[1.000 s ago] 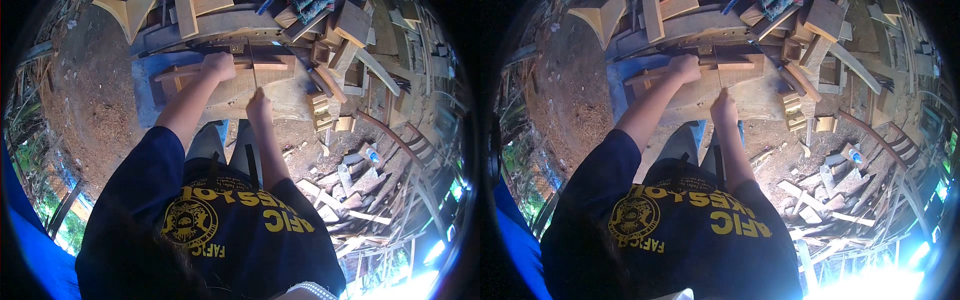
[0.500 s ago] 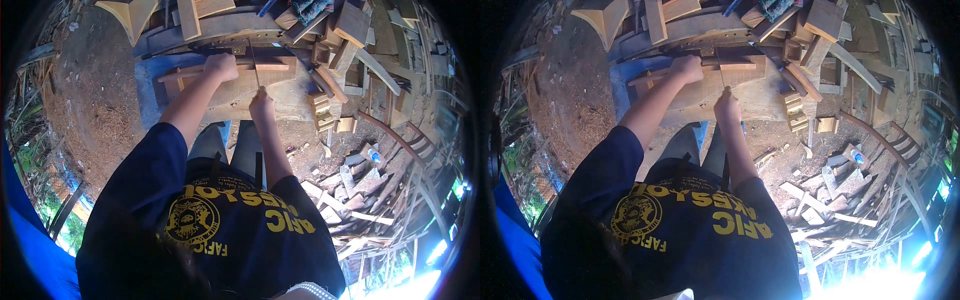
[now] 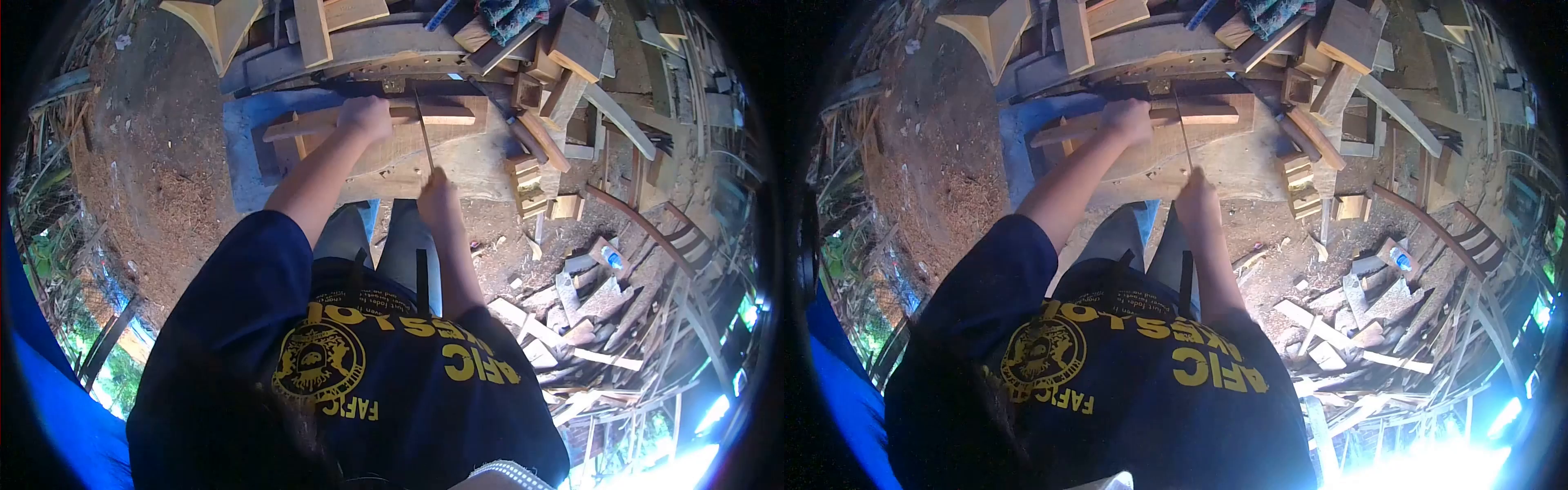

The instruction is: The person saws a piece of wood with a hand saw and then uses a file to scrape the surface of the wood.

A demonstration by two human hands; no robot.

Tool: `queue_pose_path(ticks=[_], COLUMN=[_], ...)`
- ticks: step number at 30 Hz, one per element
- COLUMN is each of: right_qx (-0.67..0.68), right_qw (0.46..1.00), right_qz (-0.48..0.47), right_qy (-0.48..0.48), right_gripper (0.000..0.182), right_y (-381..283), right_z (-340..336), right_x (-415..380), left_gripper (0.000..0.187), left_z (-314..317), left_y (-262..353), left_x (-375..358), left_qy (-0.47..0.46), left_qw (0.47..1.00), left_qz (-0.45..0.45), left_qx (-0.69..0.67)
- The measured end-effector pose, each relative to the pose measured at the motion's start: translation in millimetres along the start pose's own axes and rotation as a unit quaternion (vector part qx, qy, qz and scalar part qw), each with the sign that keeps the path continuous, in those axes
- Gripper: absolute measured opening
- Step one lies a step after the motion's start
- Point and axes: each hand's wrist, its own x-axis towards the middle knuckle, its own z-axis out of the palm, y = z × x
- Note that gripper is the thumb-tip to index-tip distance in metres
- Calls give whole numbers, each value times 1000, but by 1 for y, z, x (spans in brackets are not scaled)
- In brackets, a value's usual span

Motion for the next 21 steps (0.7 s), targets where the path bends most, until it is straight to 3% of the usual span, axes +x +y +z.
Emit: queue_pose_path(ticks=[4, 9, 12, 14, 17, 21], right_qx=[-36, -11, -13, -42, -16, -5], right_qw=[998, 998, 999, 997, 997, 998], right_qz=[49, 44, 26, 68, 75, 22], right_qy=[-11, 34, 24, -10, 19, 62], right_gripper=[18, 16, 18, 17, 17, 17], right_y=[-4, -26, -17, -13, 4, -16], right_z=[-4, 9, 8, 1, 16, 23], right_x=[-23, 24, 3, -24, -22, 33], left_gripper=[28, 29, 30, 31, 32, 33], left_z=[4, -5, -6, -6, -14, -12], left_y=[1, 2, 0, -4, -5, -6], left_x=[3, 3, 5, 14, 16, 18], left_qy=[-12, -28, -39, -45, -72, -75], left_qw=[1000, 999, 999, 999, 997, 996], left_qz=[-6, -26, -22, -18, -9, -13], left_qx=[8, -6, 3, -19, -30, -38])
